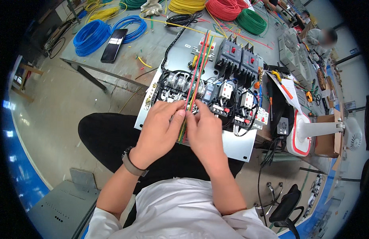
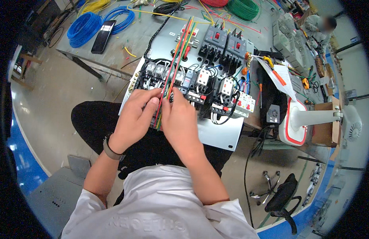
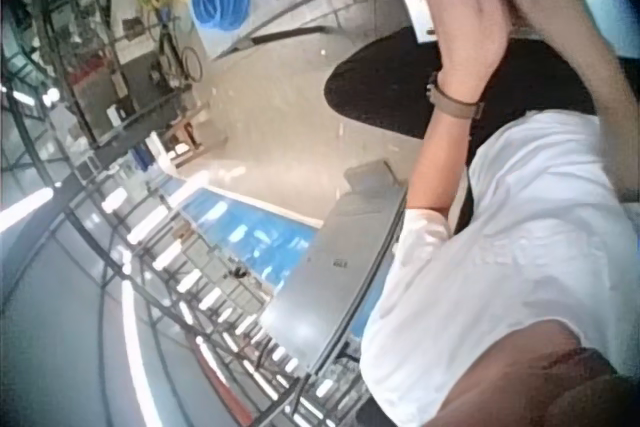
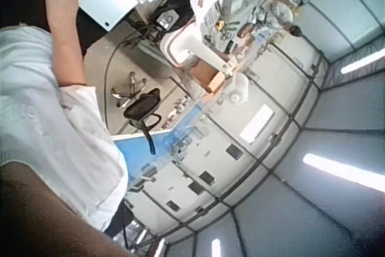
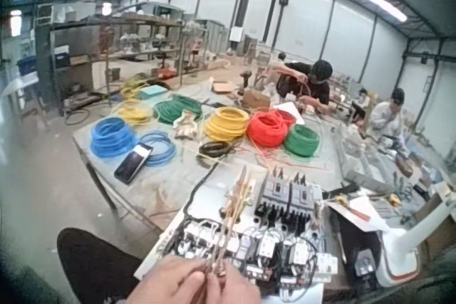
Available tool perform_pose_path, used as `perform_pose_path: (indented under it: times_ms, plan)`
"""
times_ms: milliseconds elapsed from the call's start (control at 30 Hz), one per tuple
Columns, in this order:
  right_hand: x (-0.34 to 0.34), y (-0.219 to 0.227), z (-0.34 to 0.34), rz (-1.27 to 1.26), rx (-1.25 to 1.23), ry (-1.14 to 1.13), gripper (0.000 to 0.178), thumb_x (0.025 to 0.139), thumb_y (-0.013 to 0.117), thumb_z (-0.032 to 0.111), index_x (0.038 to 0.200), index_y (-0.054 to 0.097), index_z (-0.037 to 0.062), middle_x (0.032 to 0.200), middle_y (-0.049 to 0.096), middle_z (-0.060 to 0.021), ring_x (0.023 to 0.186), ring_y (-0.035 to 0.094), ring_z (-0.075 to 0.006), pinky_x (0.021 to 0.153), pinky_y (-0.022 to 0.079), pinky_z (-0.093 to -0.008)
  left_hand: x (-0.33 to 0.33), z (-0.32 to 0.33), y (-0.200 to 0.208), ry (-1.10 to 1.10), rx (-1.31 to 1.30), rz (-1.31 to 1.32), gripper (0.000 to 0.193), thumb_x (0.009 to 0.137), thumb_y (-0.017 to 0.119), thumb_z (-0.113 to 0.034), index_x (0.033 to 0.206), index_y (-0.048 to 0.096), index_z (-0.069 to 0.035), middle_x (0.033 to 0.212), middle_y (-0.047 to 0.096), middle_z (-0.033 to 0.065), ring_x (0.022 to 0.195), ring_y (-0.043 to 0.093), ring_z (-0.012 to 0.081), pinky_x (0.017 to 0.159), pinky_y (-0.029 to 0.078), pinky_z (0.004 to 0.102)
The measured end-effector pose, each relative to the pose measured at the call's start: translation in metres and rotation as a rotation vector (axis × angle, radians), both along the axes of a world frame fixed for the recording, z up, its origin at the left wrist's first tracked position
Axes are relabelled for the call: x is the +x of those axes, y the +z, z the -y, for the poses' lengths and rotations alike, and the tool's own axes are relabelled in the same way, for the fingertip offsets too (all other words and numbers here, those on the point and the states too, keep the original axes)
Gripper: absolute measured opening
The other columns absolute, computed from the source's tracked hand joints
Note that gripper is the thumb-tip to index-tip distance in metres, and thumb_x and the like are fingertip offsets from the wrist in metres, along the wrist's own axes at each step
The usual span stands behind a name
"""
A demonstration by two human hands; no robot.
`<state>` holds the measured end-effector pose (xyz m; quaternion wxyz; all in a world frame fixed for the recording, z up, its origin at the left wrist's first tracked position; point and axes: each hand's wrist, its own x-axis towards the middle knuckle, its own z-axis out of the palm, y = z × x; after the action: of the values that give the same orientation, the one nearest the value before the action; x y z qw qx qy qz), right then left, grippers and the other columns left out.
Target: The person strips insulation from multiple colored wires using wire strippers and prepares them for connection to an electrical control panel. The person handles yellow, green, and red wires, stripping each one individually before placing them into the panel.
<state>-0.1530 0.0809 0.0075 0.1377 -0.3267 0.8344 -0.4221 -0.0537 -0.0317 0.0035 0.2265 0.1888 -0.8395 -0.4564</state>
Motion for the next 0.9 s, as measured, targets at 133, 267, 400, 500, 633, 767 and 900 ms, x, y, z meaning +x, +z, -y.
perform_pose_path:
  times_ms: [133,267,400,500,633,767,900]
  plan:
    - [0.002,-0.004,0.002,-0.057,-0.015,0.022,0.03,0.098,0.058,0.012,0.12,0.056,-0.0084,0.096,0.065,-0.0301,0.086,0.066,-0.0465,0.076,0.053,-0.0525,-0.004,-0.004,0.007,-0.035,0.038,0.042,0.035,0.102,0.056,-0.018,0.126,0.064,0.006,0.103,0.067,0.0193,0.098,0.061,0.0305,0.091,0.047,0.0391]
    - [0.005,-0.002,0.002,-0.094,-0.016,0.028,0.035,0.099,0.057,0.016,0.124,0.053,-0.0075,0.097,0.064,-0.0289,0.085,0.065,-0.0476,0.075,0.052,-0.0529,-0.002,-0.008,0.002,-0.018,0.132,0.021,0.037,0.104,0.054,-0.021,0.129,0.063,0.005,0.106,0.067,0.018,0.099,0.062,0.0256,0.091,0.048,0.0356]
    - [0.001,-0.002,0.004,-0.033,0.032,0.024,0.035,0.097,0.059,0.021,0.12,0.052,-0.0052,0.098,0.065,-0.0286,0.088,0.066,-0.0471,0.075,0.053,-0.0537,-0.004,-0.008,0.001,-0.001,0.17,0.032,0.038,0.106,0.052,-0.023,0.13,0.063,0.004,0.108,0.067,0.0167,0.1,0.062,0.0218,0.091,0.048,0.032]
    - [-0.003,0.004,0.006,0.077,0.066,0.039,0.03,0.097,0.058,0.023,0.113,0.053,-0.0021,0.094,0.067,-0.0272,0.087,0.067,-0.0469,0.075,0.053,-0.0556,-0.007,-0.007,0.0,0.001,0.328,0.01,0.036,0.105,0.053,-0.022,0.127,0.066,0.002,0.105,0.069,0.0157,0.101,0.061,0.0233,0.092,0.047,0.0345]
    - [-0.003,0.003,0.004,0.098,0.073,0.041,0.033,0.098,0.056,0.02,0.123,0.052,-0.0019,0.092,0.069,-0.0269,0.085,0.067,-0.0467,0.073,0.053,-0.0543,-0.009,-0.004,-0.008,-0.006,0.474,-0.009,0.031,0.105,0.054,-0.02,0.122,0.07,0.001,0.103,0.071,0.0114,0.092,0.061,0.0151,0.086,0.049,0.0304]
    - [-0.002,-0.005,-0.003,0.195,-0.067,0.029,0.043,0.099,0.051,0.015,0.137,0.045,-0.0027,0.094,0.069,-0.0278,0.086,0.067,-0.0471,0.073,0.053,-0.0538,-0.011,-0.011,0.001,-0.006,0.645,-0.047,0.03,0.105,0.053,-0.017,0.122,0.067,0.003,0.112,0.072,0.0095,0.1,0.065,0.0132,0.09,0.05,0.0282]
    - [0.021,0.0,-0.011,0.248,-0.38,0.098,0.046,0.102,0.048,0.012,0.146,0.04,0.0002,0.099,0.068,-0.0269,0.083,0.068,-0.0437,0.072,0.052,-0.0489,-0.014,-0.004,0.009,0.042,0.674,-0.129,0.034,0.106,0.049,-0.018,0.131,0.056,0.002,0.12,0.068,0.014,0.104,0.065,0.016,0.091,0.051,0.0306]
